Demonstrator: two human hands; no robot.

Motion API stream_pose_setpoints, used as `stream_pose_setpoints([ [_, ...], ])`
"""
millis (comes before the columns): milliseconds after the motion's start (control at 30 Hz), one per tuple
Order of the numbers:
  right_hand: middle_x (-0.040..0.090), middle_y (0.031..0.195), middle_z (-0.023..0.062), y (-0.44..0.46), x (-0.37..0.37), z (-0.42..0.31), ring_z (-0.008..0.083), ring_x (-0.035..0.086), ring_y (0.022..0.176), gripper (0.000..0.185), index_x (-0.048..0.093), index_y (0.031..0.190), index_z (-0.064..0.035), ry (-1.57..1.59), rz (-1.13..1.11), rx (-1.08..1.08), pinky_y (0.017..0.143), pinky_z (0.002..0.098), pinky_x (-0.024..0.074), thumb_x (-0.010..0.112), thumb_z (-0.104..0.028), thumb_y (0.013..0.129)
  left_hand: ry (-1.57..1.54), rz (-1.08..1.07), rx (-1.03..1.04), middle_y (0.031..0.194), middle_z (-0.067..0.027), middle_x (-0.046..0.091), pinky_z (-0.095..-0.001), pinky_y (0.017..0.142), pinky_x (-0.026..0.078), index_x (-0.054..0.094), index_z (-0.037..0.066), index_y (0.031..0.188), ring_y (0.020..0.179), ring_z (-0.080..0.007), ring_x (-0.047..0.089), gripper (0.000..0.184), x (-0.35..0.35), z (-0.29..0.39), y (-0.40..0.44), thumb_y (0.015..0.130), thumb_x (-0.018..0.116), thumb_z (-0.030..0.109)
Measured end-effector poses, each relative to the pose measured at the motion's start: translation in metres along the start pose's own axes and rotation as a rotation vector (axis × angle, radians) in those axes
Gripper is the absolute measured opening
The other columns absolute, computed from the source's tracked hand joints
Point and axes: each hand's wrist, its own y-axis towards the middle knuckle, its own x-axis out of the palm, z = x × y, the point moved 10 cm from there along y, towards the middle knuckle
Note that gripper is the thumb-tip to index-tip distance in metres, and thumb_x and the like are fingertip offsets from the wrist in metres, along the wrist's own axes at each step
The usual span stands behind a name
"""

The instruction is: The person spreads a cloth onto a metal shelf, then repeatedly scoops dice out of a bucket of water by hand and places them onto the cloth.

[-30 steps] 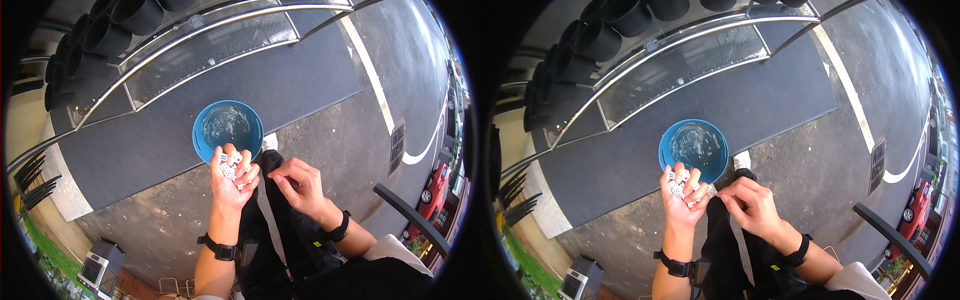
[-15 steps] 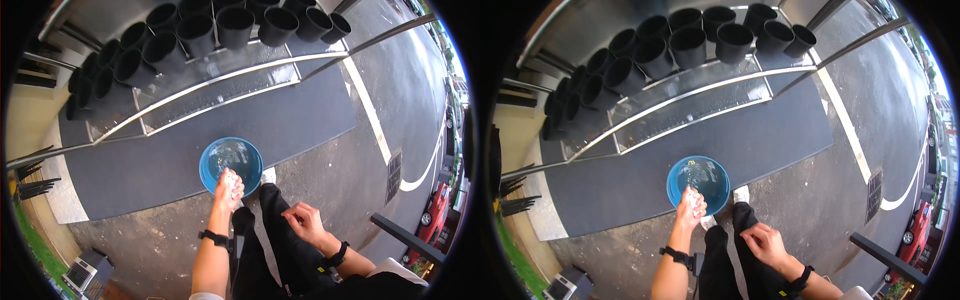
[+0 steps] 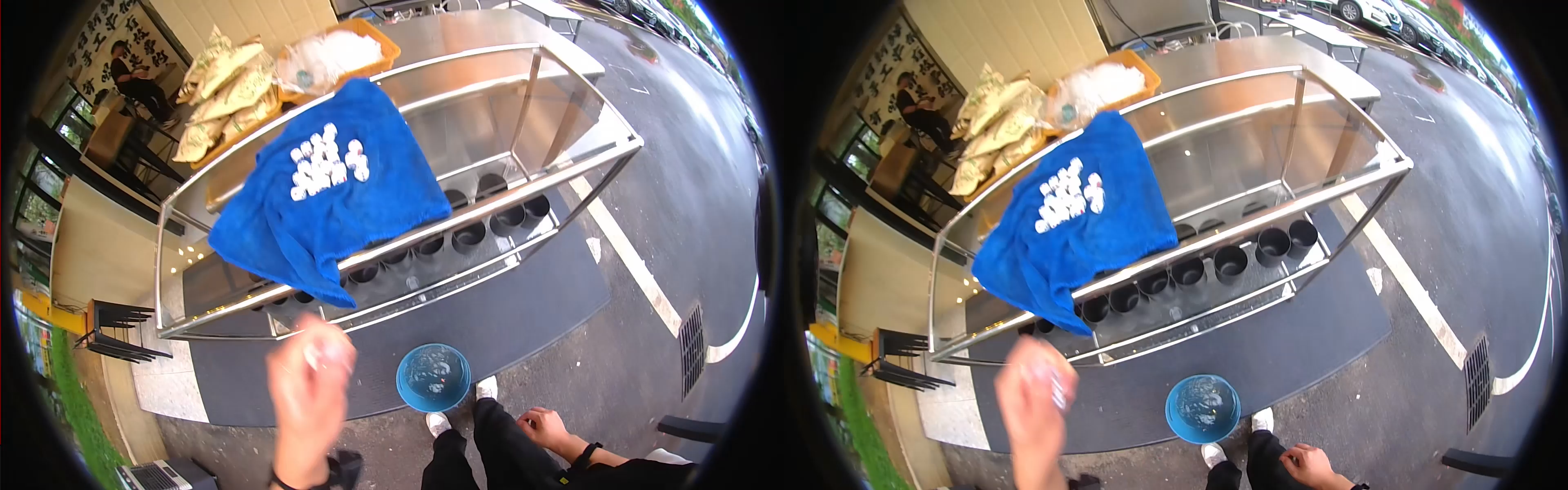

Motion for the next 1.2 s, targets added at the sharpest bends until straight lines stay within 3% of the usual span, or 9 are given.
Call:
stream_pose_setpoints([
  [67,0.071,0.083,0.0121,-0.003,-0.008,0.009,0.0304,0.07,0.074,0.017,0.076,0.087,-0.0095,-0.026,-0.024,0.034,0.069,0.0396,0.0573,0.068,-0.024,0.086,0.4,0.117,0.066,0.065,-0.0024,0.044,-0.0258,0.056,0.035,0.053,0.001,0.083,0.062,-0.0079,0.043,0.025,-0.016,0.046,0.067,0.103,0.054,0.016],
  [133,0.072,0.084,0.0126,-0.003,-0.014,0.021,0.0308,0.07,0.075,0.019,0.076,0.087,-0.0094,-0.04,-0.041,0.06,0.07,0.0403,0.0573,0.068,-0.026,0.086,0.738,0.108,0.138,0.067,-0.017,0.055,-0.0379,0.058,0.043,0.056,0.001,0.088,0.059,-0.0336,0.056,0.023,-0.012,0.056,0.127,0.102,0.056,0.02],
  [167,0.072,0.084,0.0128,-0.003,-0.018,0.028,0.0312,0.07,0.075,0.02,0.076,0.086,-0.0094,-0.044,-0.045,0.073,0.07,0.0408,0.0572,0.068,-0.027,0.087,0.92,0.103,0.292,0.076,-0.0209,0.064,-0.0463,0.064,0.046,0.06,0.003,0.091,0.074,-0.0441,0.061,0.025,-0.003,0.06,0.149,0.101,0.055,0.026],
  [200,0.072,0.085,0.0131,-0.005,-0.019,0.036,0.0315,0.07,0.075,0.02,0.076,0.086,-0.0094,-0.047,-0.054,0.088,0.071,0.0412,0.0572,0.068,-0.028,0.087,0.97,0.033,0.153,0.079,-0.0203,0.066,-0.0498,0.069,0.048,0.063,0.006,0.095,0.081,-0.0424,0.066,0.029,0.003,0.049,0.173,0.101,0.054,0.033],
  [400,0.072,0.085,0.0138,-0.001,-0.032,0.079,0.0345,0.07,0.078,0.021,0.077,0.086,-0.0098,-0.13,-0.054,0.08,0.072,0.0437,0.0572,0.067,-0.029,0.087,1.406,-0.041,0.298,0.08,-0.0154,0.068,-0.0527,0.066,0.054,0.06,0.01,0.094,0.075,-0.0405,0.069,0.035,0.051,0.011,0.229,0.1,0.053,0.044],
  [600,0.072,0.085,0.0148,0.005,-0.044,0.115,0.0359,0.07,0.08,0.021,0.077,0.086,-0.0122,-0.061,-0.071,0.161,0.073,0.0454,0.0571,0.067,-0.03,0.087,1.335,-0.039,0.245,0.104,-0.0118,0.059,-0.047,0.077,0.053,0.064,0.011,0.098,0.1,-0.0321,0.062,0.019,0.058,0.009,0.22,0.093,0.066,0.029],
  [967,0.072,0.086,0.0162,0.017,-0.033,0.128,0.0374,0.069,0.08,0.021,0.076,0.088,-0.0117,-0.103,-0.148,0.149,0.073,0.0461,0.0564,0.065,-0.03,0.088,1.251,-0.09,0.297,0.132,-0.0092,0.062,-0.0444,0.091,0.053,0.066,0.015,0.118,0.112,-0.0329,0.064,0.028,0.053,0.032,0.196,0.091,0.066,0.023],
  [1100,0.072,0.084,0.014,0.02,-0.028,0.123,0.0354,0.07,0.078,0.018,0.075,0.093,-0.0118,-0.122,-0.146,0.062,0.072,0.0448,0.0573,0.065,-0.025,0.089,1.207,0.129,0.65,0.118,-0.0113,0.067,-0.0433,0.083,0.055,0.067,0.007,0.107,0.102,-0.0312,0.067,0.021,0.052,0.064,0.165,0.089,0.066,0.017],
  [1200,0.072,0.083,0.0164,0.012,-0.016,0.129,0.0383,0.069,0.079,0.019,0.075,0.092,-0.0107,-0.139,-0.182,0.155,0.072,0.0474,0.0563,0.065,-0.026,0.088,0.97,0.089,0.747,0.089,-0.0114,0.065,-0.0407,0.071,0.053,0.067,0.006,0.092,0.083,-0.0277,0.064,0.01,0.066,0.075,0.097,0.084,0.065,0.011],
])
